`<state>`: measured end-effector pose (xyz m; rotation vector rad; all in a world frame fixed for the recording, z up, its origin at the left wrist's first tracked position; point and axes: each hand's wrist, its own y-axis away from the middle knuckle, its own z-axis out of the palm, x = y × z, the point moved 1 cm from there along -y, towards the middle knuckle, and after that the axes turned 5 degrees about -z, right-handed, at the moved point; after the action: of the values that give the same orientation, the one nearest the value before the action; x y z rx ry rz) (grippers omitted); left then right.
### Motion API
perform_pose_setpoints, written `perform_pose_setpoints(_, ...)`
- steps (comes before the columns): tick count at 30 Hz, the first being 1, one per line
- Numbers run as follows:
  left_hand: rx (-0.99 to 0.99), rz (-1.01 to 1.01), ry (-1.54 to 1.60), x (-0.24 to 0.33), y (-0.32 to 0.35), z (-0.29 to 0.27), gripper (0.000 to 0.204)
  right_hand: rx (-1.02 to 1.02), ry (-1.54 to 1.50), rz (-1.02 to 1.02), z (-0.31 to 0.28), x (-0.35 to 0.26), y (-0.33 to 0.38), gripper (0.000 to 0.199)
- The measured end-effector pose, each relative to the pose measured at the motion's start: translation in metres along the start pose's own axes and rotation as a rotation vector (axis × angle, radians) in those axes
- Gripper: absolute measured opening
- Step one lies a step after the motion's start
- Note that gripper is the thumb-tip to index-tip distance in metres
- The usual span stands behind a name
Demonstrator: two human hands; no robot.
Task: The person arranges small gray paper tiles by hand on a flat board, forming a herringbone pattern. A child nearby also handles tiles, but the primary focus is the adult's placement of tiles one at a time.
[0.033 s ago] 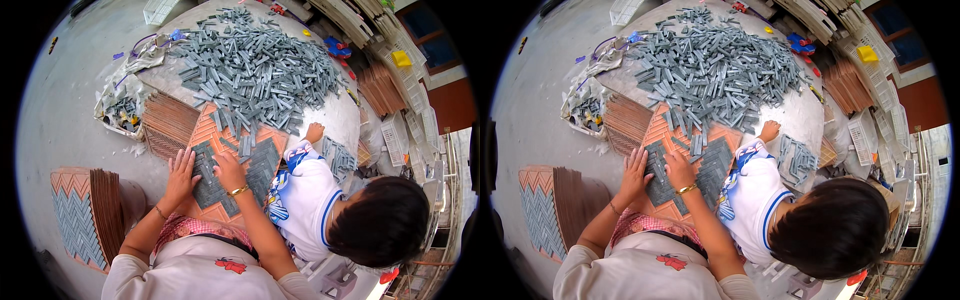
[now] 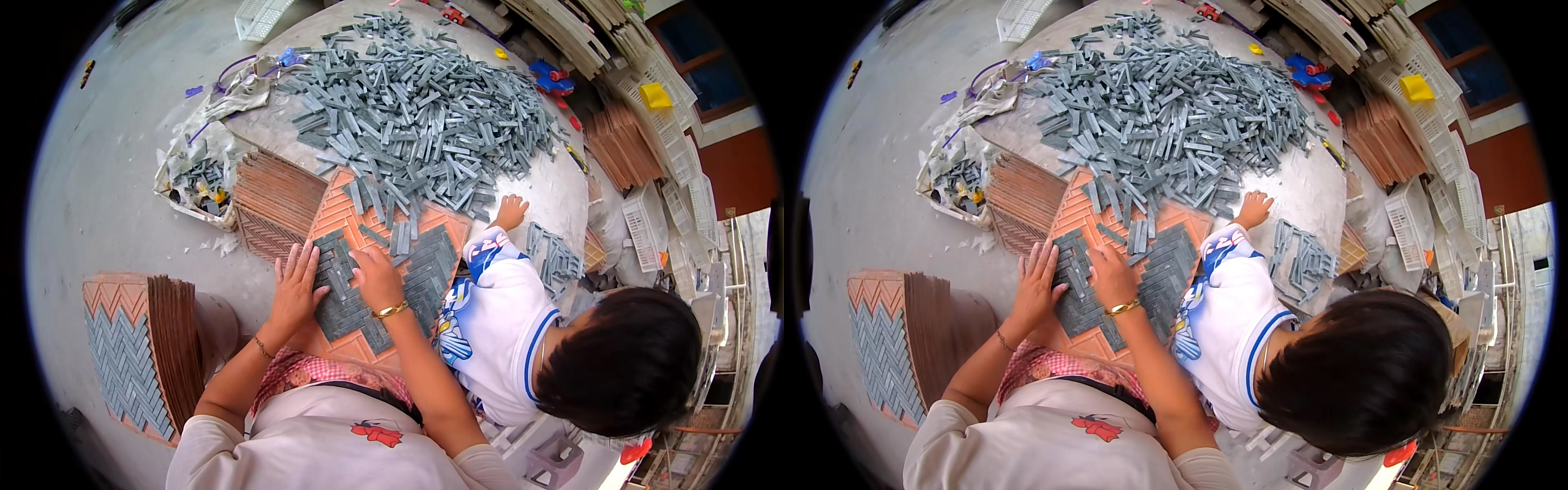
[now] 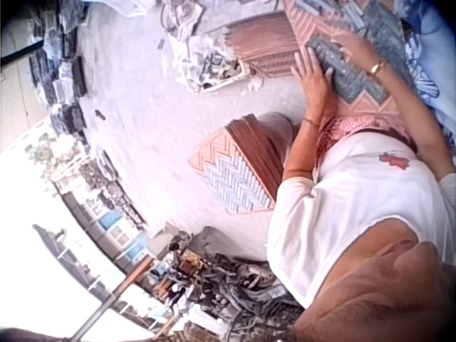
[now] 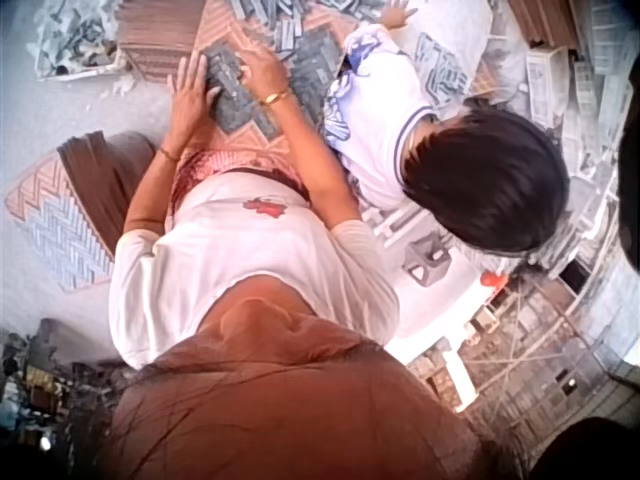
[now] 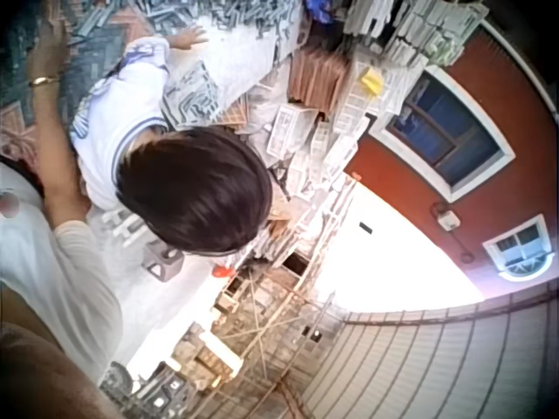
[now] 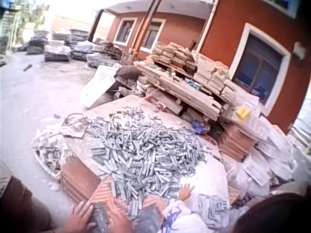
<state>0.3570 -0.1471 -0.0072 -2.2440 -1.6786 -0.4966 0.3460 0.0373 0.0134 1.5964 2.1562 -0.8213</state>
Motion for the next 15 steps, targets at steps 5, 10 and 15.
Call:
perform_pose_setpoints(5,0.03,0.049,-0.026,0.004,0.001,-0.003,0.078,0.017,0.087,-0.036,0.009,0.003,0.004,0.036)
perform_pose_setpoints(10,0.007,0.166,-0.05,0.019,-0.005,-0.008,0.076,-0.056,0.109,-0.045,0.006,0.007,-0.01,0.034)
perform_pose_setpoints(15,-0.083,0.293,-0.094,0.032,0.004,-0.003,0.077,0.07,-0.095,0.087,-0.022,0.008,-0.014,0.028)
